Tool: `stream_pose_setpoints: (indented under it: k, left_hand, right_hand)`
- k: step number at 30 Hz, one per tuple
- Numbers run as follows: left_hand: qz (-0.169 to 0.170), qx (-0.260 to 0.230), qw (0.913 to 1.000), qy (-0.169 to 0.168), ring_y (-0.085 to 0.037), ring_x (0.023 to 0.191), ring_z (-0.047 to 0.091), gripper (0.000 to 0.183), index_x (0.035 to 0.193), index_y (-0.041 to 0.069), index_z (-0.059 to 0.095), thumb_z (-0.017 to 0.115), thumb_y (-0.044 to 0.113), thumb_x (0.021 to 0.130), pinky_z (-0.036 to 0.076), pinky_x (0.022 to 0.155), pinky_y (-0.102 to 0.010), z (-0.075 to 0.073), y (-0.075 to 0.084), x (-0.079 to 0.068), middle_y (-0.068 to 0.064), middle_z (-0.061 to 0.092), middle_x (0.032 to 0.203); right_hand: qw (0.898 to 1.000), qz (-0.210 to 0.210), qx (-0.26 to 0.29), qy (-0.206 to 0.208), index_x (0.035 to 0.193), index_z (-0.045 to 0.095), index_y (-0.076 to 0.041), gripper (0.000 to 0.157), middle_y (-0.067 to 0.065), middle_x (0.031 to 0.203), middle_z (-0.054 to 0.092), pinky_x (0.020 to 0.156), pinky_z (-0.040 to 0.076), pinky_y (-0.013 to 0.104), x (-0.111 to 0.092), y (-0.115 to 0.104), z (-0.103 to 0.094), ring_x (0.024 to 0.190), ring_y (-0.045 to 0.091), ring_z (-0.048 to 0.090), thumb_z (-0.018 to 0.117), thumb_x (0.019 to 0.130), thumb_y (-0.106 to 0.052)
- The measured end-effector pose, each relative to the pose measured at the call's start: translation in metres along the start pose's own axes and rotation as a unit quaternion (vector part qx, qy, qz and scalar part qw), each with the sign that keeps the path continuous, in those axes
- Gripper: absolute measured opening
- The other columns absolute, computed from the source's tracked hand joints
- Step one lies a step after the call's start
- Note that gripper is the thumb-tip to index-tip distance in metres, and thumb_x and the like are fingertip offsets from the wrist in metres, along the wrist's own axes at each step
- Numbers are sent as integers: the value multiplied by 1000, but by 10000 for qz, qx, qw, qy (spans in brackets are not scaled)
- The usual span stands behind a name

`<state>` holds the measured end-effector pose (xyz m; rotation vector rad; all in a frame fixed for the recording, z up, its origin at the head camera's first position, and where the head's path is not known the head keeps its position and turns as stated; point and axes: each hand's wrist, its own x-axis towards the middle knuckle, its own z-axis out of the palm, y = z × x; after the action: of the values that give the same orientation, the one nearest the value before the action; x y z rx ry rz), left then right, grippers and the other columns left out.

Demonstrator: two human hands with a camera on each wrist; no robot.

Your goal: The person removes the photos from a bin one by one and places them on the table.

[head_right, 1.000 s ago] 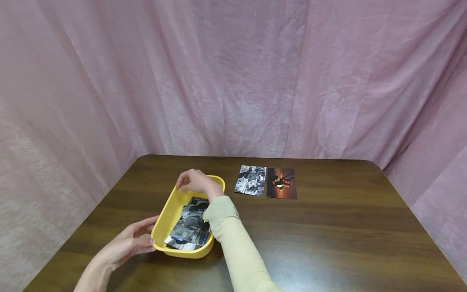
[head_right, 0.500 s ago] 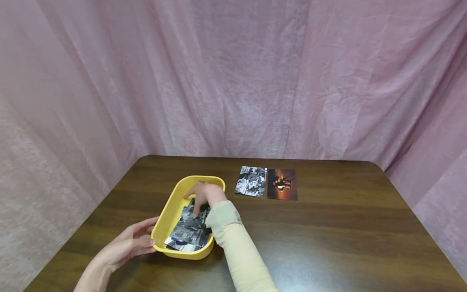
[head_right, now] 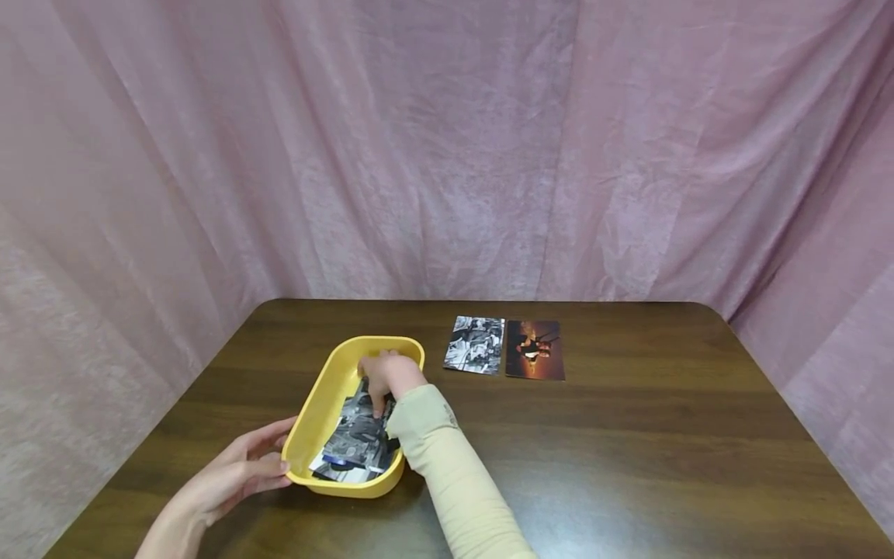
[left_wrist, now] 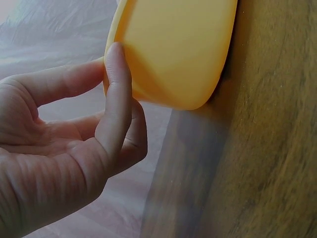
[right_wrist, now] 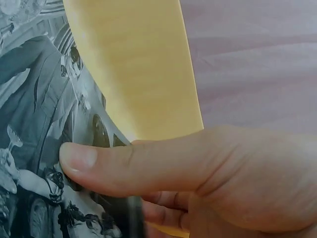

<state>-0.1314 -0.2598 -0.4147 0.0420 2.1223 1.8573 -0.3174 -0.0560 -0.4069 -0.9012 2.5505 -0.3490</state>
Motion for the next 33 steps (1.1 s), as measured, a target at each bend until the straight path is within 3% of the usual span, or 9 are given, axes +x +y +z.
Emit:
stream_pose_setpoints:
  k: [5, 14, 21, 27, 30, 33]
  left_hand:
    - [-10, -3, 10000, 1, -11, 94, 65, 81, 154, -9, 11, 58, 1, 89, 59, 85, -30, -1, 0, -1, -9, 40, 116]
    - [-44, 21, 10000, 23, -12, 94, 65, 81, 154, -9, 11, 57, 1, 88, 59, 85, -30, 0, 2, 0, -10, 39, 117]
    - [-11, 60, 10000, -18, -13, 95, 65, 80, 154, -10, 11, 57, 1, 89, 59, 86, -32, 0, 2, 0, -9, 40, 115]
    - [61, 91, 9999, -66, -11, 94, 65, 80, 153, -11, 11, 57, 0, 89, 58, 86, -32, 0, 1, -1, -6, 43, 112]
    - [28, 85, 9999, -57, -12, 94, 65, 80, 153, -10, 11, 57, 0, 89, 59, 86, -31, 0, 1, 0, -6, 43, 112]
    - [5, 68, 10000, -58, -12, 94, 65, 81, 154, -10, 10, 57, 1, 89, 59, 85, -31, 0, 2, 0, -6, 44, 112]
  right_hand:
    - [9998, 65, 160, 82, 125, 55, -29, 69, 7, 127, 47, 80, 50, 35, -2, -3, 0, 102, 19, 50, 90, 68, -11]
    - [9997, -209, 58, 145, 128, 59, -26, 67, 0, 108, 66, 74, 48, 25, 0, -1, 0, 83, 11, 54, 87, 71, -5]
    - [9988, -210, -387, 226, 132, 61, -30, 69, 3, 130, 63, 65, 44, 22, 0, -4, -2, 95, 13, 55, 77, 76, 7]
    - [9984, -282, -380, 311, 122, 66, -21, 47, 2, 125, 65, 65, 43, 23, -5, -9, -14, 100, 16, 56, 77, 81, -1]
    - [9990, -335, -185, 245, 120, 67, -22, 43, 4, 130, 62, 63, 44, 24, -7, -8, -25, 99, 19, 56, 78, 82, -4]
    - [9985, -344, 408, 99, 121, 66, -23, 44, 7, 142, 53, 63, 56, 28, -12, -7, -38, 92, 18, 59, 76, 83, -4]
